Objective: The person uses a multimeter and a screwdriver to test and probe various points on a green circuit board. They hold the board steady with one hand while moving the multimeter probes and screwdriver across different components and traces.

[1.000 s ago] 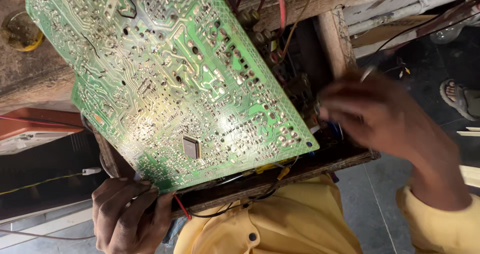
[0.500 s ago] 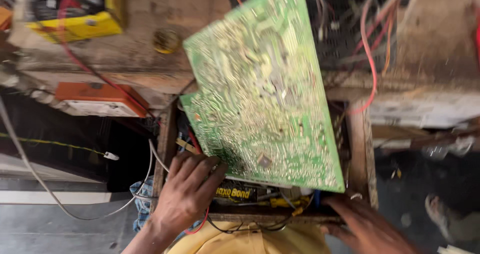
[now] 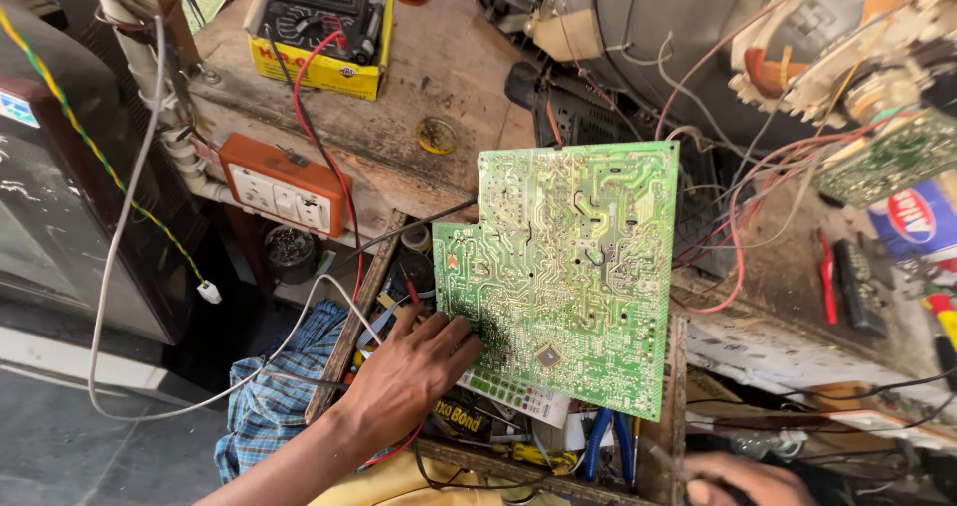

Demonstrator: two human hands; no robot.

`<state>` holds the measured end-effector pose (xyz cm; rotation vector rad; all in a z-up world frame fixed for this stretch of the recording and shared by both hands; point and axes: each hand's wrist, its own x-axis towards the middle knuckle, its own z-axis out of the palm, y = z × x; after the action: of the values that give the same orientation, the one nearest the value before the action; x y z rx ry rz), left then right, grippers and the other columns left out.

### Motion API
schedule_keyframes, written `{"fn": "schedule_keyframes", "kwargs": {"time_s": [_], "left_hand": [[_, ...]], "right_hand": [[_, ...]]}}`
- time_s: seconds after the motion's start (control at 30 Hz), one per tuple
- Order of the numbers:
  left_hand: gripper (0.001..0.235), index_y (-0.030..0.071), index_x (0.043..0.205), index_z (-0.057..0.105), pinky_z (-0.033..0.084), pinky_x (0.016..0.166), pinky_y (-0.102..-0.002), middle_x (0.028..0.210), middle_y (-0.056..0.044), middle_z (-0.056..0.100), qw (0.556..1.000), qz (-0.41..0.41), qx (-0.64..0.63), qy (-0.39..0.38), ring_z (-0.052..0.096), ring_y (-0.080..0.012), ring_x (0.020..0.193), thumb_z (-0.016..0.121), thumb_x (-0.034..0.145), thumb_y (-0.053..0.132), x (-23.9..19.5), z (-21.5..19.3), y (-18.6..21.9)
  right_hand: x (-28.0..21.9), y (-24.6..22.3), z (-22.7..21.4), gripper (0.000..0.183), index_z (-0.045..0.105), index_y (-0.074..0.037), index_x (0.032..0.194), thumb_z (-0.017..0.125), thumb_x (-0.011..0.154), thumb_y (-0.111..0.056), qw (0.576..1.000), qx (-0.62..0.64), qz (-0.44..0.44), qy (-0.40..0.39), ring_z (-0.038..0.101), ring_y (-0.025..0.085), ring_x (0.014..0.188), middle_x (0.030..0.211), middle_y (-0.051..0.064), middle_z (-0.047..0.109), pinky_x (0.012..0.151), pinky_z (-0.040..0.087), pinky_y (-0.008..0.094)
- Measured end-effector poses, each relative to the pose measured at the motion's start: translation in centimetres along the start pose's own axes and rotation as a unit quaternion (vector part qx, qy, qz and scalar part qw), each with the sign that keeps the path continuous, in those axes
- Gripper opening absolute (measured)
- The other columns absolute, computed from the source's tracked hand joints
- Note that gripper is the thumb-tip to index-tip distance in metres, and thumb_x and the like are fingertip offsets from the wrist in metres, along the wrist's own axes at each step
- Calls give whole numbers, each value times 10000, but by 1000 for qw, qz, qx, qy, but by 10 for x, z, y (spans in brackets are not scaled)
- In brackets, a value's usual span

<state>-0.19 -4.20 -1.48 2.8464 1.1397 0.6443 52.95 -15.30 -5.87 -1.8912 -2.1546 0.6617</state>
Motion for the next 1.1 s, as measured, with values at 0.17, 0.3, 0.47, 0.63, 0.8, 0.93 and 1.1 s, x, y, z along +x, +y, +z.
{"fn": "schedule_keyframes", "kwargs": {"time_s": [0.17,0.3,0.47,0.63,0.8,0.93,1.1], "left_hand": [[227,73,1099,589,404,953,-466,1119,-118,599,1000,0,1,-24,594,-271,1083,571,873,60,-1,0,-1],[332,74,1138,593,400,978,-476,1180,-124,605,1000,0,19,4,593,-264,1103,574,813,7,-2,6,-3],[301,85,1131,589,383,1008,-504,1168,-109,588,1000,-9,-6,-27,576,-270,1146,579,839,15,-3,7,-3],[316,100,1145,590,379,1004,-503,1136,-108,575,999,-8,-18,-42,565,-272,1150,577,840,21,-3,4,-3],[337,90,1145,597,390,983,-486,1153,-113,585,1000,0,4,-5,573,-271,1117,582,813,32,-3,4,-4],[296,85,1133,599,391,982,-481,1168,-114,589,1000,-1,-5,-18,576,-266,1120,573,842,38,-2,3,-3],[291,88,1124,606,398,972,-473,1148,-119,599,1000,-1,-19,2,588,-271,1109,575,838,44,-2,4,-2]], "right_hand": [[-12,-41,-64,239,818,-87,1114,773,909,-201,980,94,-107,136,738,195,754,853,90,765,740,678,355],[-4,-83,-96,267,717,7,1242,657,1011,-112,922,297,-204,141,804,345,922,1058,294,783,864,667,457],[24,-132,-113,185,689,16,1104,708,920,10,882,335,-232,238,723,405,966,1051,361,701,636,601,438],[56,-169,-103,108,636,12,1143,680,1171,-82,798,364,-371,306,681,310,809,881,206,719,804,566,423],[73,-198,-96,240,549,4,1062,709,1163,-143,781,398,-328,351,655,322,723,830,169,630,722,554,415],[84,-216,-93,245,533,-14,1107,691,1161,-192,768,428,-356,316,669,308,712,807,179,660,747,576,413],[97,-223,-83,258,487,-45,1128,686,1161,-206,770,440,-341,312,695,306,790,865,223,698,702,582,398]]}}
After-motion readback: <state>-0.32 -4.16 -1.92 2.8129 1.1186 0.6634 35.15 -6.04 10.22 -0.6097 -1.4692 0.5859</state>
